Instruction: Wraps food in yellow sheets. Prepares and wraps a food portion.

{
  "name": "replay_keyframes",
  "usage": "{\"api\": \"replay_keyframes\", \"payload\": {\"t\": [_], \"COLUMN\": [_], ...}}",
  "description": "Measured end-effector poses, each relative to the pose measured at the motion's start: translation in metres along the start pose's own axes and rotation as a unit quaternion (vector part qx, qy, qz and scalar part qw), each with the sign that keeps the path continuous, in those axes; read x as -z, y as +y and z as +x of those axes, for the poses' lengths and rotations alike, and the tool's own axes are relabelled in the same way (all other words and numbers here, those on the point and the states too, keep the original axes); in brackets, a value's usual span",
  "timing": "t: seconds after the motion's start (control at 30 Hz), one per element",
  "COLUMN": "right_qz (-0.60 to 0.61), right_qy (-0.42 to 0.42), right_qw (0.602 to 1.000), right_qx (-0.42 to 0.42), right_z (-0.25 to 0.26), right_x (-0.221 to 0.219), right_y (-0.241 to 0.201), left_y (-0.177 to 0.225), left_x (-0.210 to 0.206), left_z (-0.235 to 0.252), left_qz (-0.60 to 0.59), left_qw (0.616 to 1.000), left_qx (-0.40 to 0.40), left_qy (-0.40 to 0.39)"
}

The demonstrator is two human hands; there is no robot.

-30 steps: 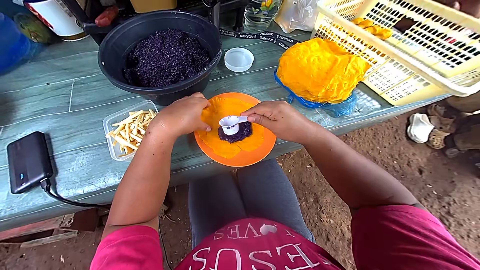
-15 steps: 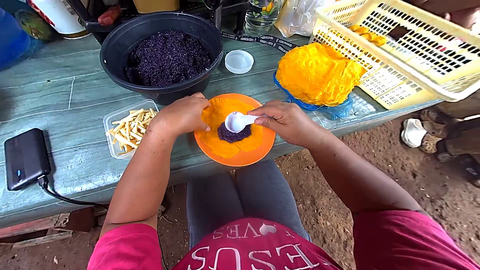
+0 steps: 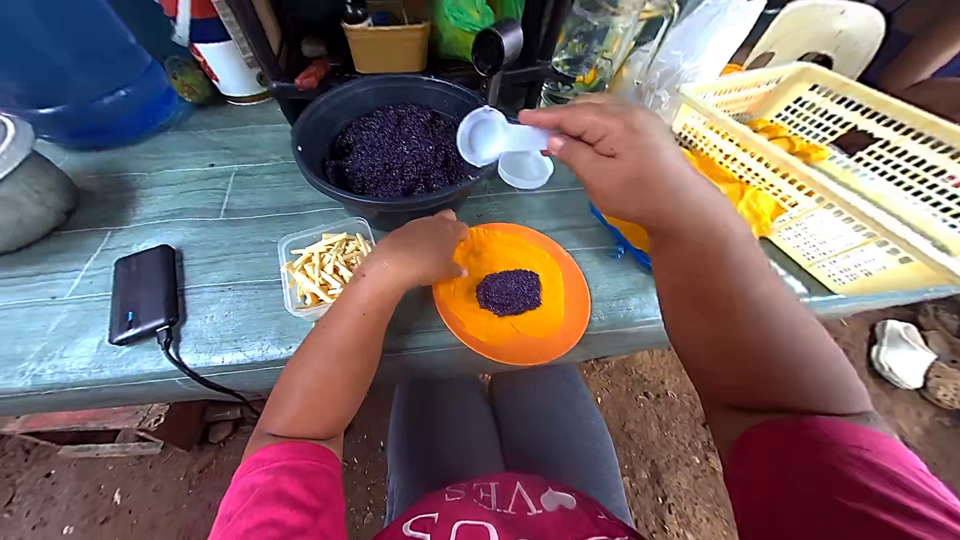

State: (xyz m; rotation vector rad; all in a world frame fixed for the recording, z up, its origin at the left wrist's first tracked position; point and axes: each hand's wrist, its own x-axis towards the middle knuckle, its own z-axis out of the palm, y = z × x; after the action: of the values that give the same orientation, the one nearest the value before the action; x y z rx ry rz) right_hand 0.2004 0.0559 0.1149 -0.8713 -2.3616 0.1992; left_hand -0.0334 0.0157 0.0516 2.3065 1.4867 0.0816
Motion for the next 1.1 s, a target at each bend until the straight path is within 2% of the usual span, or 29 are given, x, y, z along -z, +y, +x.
{"api": "replay_keyframes", "payload": {"t": [0.1,0.2,0.3,0.37,0.43,0.5,0.6,0.67,0.7,0.77,0.8,0.9,0.93,1.0,1.1], "right_qz": [-0.113,-0.191,-0.155,-0.086,-0.032,-0.033,-0.058,-0.038,-0.029,-0.026,-0.030,-0.068,-0.075,-0.091,-0.098], "right_qy": [-0.082,-0.163,-0.131,-0.141,-0.226,-0.311,-0.350,-0.358,-0.363,-0.374,-0.381,-0.382,-0.374,-0.374,-0.392], "right_qw": [0.990,0.968,0.978,0.979,0.959,0.934,0.917,0.908,0.901,0.889,0.887,0.906,0.914,0.917,0.910], "right_qx": [-0.020,-0.030,0.045,0.119,0.168,0.172,0.181,0.216,0.236,0.262,0.259,0.171,0.139,0.101,0.091], "right_z": [0.053,0.075,0.079,0.080,0.087,0.098,0.111,0.115,0.116,0.115,0.115,0.112,0.111,0.112,0.112], "right_x": [-0.029,-0.053,-0.060,-0.068,-0.083,-0.105,-0.134,-0.147,-0.152,-0.160,-0.163,-0.168,-0.170,-0.174,-0.181], "right_y": [-0.011,-0.019,-0.055,-0.086,-0.112,-0.130,-0.142,-0.145,-0.146,-0.152,-0.156,-0.172,-0.176,-0.181,-0.178], "left_y": [0.002,0.010,0.016,0.017,0.027,0.023,-0.024,-0.034,-0.025,0.017,0.026,0.015,0.012,0.012,0.014], "left_x": [-0.008,-0.019,-0.029,-0.039,-0.034,-0.039,-0.097,-0.098,-0.081,-0.015,0.002,-0.008,-0.010,-0.009,-0.004], "left_z": [0.002,0.004,0.005,0.005,-0.008,-0.006,0.078,0.097,0.084,0.027,0.012,0.005,0.006,0.004,0.001], "left_qz": [0.031,0.078,0.082,0.073,0.038,0.003,0.057,0.093,0.110,0.110,0.075,0.035,0.038,0.034,0.032], "left_qw": [0.997,0.986,0.961,0.914,0.925,0.935,0.901,0.887,0.898,0.979,0.987,0.960,0.956,0.962,0.973], "left_qx": [-0.009,-0.015,-0.084,-0.146,-0.116,-0.099,-0.147,-0.182,-0.182,-0.101,-0.101,-0.180,-0.186,-0.172,-0.144], "left_qy": [0.066,0.147,0.251,0.370,0.359,0.340,0.404,0.414,0.384,0.141,0.097,0.210,0.226,0.211,0.180]}}
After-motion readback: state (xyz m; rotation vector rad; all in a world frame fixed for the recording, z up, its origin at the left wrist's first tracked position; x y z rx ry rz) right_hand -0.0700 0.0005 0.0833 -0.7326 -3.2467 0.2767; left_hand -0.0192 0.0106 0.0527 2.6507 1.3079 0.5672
